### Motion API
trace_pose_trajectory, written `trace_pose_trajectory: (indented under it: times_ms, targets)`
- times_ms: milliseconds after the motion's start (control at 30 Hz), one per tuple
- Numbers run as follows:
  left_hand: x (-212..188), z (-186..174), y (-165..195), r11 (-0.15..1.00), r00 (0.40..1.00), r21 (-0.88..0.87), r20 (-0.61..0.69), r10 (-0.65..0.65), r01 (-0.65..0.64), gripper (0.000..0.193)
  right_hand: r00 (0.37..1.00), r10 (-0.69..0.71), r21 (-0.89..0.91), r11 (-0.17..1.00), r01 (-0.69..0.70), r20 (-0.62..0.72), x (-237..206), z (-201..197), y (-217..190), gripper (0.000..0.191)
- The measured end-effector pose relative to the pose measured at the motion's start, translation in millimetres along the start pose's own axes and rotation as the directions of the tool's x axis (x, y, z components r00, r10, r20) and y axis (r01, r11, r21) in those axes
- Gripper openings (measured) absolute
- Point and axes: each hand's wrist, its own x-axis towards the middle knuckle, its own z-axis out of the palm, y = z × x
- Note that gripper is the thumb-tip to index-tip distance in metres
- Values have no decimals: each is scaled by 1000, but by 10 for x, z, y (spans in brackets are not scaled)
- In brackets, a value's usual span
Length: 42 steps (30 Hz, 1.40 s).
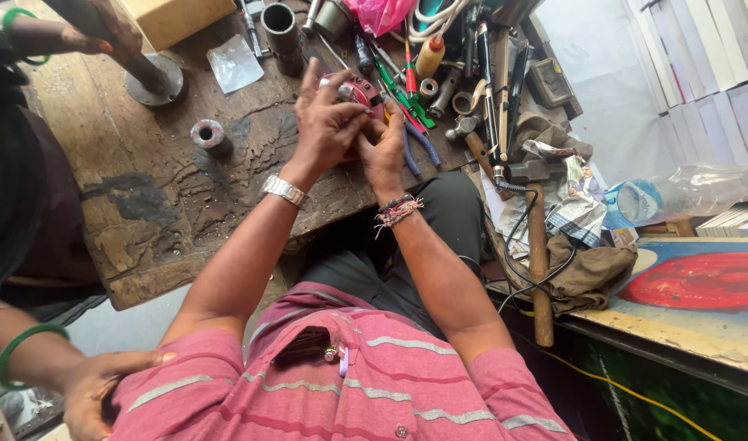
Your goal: The person sits on the floor and uses pliers and a screwdriver to strip, twist, and connect wires on a red circular electrical component. They repeatedly adjust the wires and secure connections while a second person works nearby.
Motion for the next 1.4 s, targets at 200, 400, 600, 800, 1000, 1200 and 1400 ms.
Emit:
trace_pose_trajectory:
  times_ms: [200,400,600,800,1000,1200,1400]
  targets:
    - [35,32,113,980,992,162,75,104,-115,10,996,-81,-231,970,71,-35,-26,-243,-141,81]
    - [72,-6,85,925,968,298,155,196,-235,9,965,-239,-340,903,261,108,-6,-342,-234,70]
    - [127,-100,-101,862,933,369,229,278,-348,8,859,-383,-673,540,506,339,100,-429,-142,57]
    - [147,-103,-221,896,925,250,192,327,-368,7,989,-32,-319,945,76,142,238,-497,-38,59]
    - [171,-44,-199,936,956,224,181,232,-270,8,996,-70,-319,944,87,63,224,-734,-172,37]
    - [190,-6,-182,944,964,243,200,176,-222,8,981,109,151,980,-133,159,209,-731,-49,26]
    - [214,-2,-165,957,967,236,230,111,-167,11,993,-116,-240,964,115,11,205,-545,75,47]
